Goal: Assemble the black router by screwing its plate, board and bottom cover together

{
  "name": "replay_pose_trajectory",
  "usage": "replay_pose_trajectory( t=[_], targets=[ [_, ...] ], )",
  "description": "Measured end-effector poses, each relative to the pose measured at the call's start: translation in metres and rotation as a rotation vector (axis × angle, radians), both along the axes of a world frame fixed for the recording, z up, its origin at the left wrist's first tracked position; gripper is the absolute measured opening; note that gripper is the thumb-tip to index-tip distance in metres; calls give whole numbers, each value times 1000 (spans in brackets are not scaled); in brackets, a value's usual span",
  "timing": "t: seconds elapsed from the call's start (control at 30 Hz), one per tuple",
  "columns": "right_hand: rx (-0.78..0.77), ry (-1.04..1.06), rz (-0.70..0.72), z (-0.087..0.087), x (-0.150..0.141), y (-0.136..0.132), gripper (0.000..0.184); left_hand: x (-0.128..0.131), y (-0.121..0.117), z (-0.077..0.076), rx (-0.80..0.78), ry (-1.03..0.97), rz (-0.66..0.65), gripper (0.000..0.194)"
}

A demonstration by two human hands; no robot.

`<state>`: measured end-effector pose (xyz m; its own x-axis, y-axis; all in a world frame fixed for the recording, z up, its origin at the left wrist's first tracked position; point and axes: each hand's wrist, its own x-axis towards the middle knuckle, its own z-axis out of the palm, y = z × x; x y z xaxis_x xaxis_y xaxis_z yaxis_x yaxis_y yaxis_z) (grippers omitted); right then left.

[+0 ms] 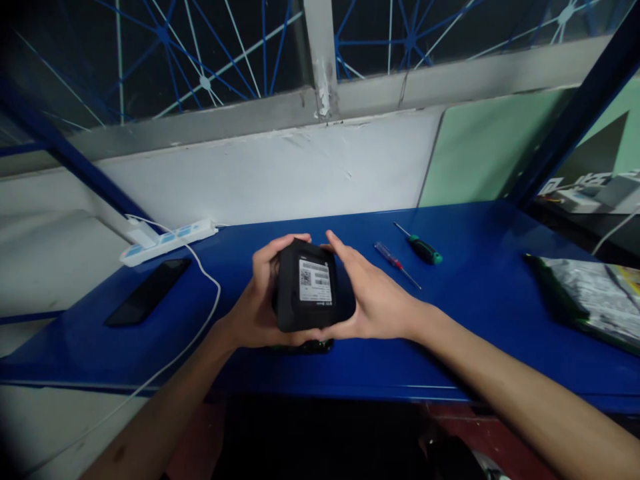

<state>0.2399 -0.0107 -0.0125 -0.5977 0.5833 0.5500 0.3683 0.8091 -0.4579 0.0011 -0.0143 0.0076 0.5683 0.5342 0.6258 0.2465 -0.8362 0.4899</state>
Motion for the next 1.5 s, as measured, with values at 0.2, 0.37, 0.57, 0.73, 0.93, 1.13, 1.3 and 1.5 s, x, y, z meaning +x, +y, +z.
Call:
replay_pose_trajectory(
  t=[0.2,0.37,0.57,0.73,0.93,1.13,1.3,1.5],
  targets=[
    [45,5,-119,-1,2,3,135,-14,6,-14,-80,-28,84,125],
    [121,-50,-162,0,2,3,131,-20,7,-12,22,95,163,122],
    [228,-110,-116,-2,1,3,123,-22,4,-11,194,316,201,114],
    [293,-100,-107,0,0,0,122,-25,2,-13,247,309,225,113],
    [350,-83,-84,3,-2,-3,121,-30,-3,-12,316,243,211,110],
    [346,-86,-73,4,-2,-3,122,-32,-4,-14,284,234,207,111],
    [345,-99,-73,6,-1,-4,123,-32,-4,-14,271,233,205,110],
    [145,-81,-92,3,-7,-9,129,-36,-11,-14,92,201,217,114]
  ],
)
